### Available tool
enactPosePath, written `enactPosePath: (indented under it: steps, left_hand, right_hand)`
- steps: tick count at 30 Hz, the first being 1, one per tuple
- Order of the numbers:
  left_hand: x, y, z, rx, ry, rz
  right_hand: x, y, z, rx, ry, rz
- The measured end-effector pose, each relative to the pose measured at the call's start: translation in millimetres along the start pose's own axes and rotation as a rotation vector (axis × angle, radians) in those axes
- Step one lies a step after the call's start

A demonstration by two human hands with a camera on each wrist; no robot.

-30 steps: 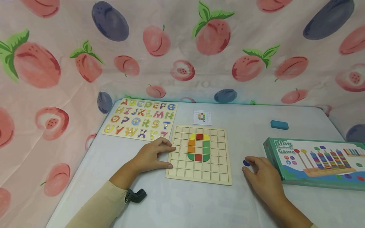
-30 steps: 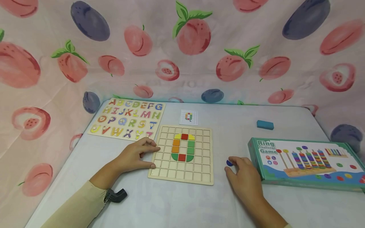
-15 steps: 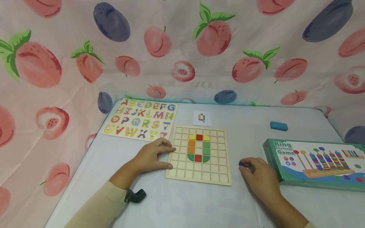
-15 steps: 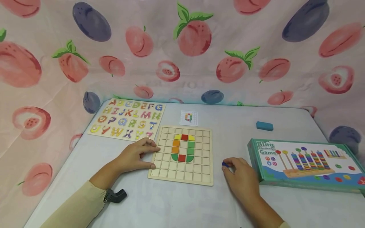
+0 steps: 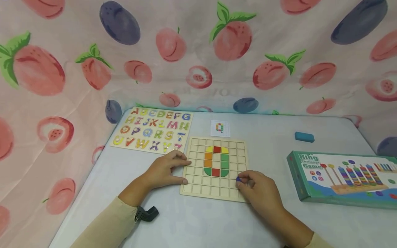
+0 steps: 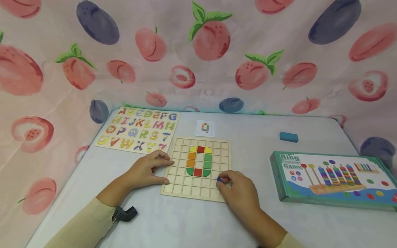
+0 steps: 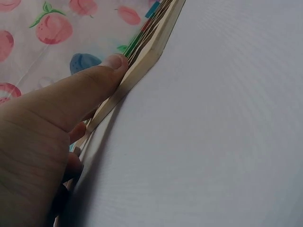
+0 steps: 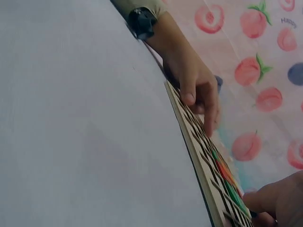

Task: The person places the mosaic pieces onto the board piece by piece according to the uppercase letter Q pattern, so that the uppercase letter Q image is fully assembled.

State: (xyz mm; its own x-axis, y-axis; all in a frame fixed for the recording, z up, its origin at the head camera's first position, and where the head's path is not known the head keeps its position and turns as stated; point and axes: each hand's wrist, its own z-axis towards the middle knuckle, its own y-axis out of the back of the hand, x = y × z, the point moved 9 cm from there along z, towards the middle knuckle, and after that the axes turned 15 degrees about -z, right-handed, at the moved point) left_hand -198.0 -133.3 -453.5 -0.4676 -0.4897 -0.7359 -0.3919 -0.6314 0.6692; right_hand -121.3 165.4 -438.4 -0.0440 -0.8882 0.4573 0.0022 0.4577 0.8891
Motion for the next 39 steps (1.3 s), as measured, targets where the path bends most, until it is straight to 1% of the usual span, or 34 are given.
enactPosePath:
  steps: [4, 9, 14, 20, 27, 33, 39]
  left_hand:
    - [0.7, 0.8, -0.8, -0.005, -0.002, 0.000]
    - [1.1, -0.1, -0.7, -0.003, -0.009, 0.003]
    - [0.5, 0.0, -0.5, -0.002, -0.010, 0.005]
    - [0.9, 1.4, -1.1, -0.003, -0.001, 0.011]
    - [1.1, 2.5, -1.9, -0.007, -0.006, 0.009]
    - [-0.5, 1.7, -1.1, 0.000, -0.009, 0.005]
    - [-2.1, 1.7, -0.1, -0.001, -0.022, 0.004]
  right_hand:
    - [19.4, -8.4, 1.7, 0.006, 0.054, -0.010]
    - [30.5, -13.5, 4.1, -0.016, 0.089, -0.043]
    - [32.8, -16.8, 7.6, -0.014, 0.084, -0.086]
    - [34.6, -19.7, 9.8, 0.012, 0.079, -0.081]
    - [44.0, -26.2, 12.9, 0.052, 0.098, -0.090]
    - [44.3, -27.7, 13.9, 0.051, 0.067, -0.074]
    - [43.4, -27.3, 13.0, 0.038, 0.066, -0.071]
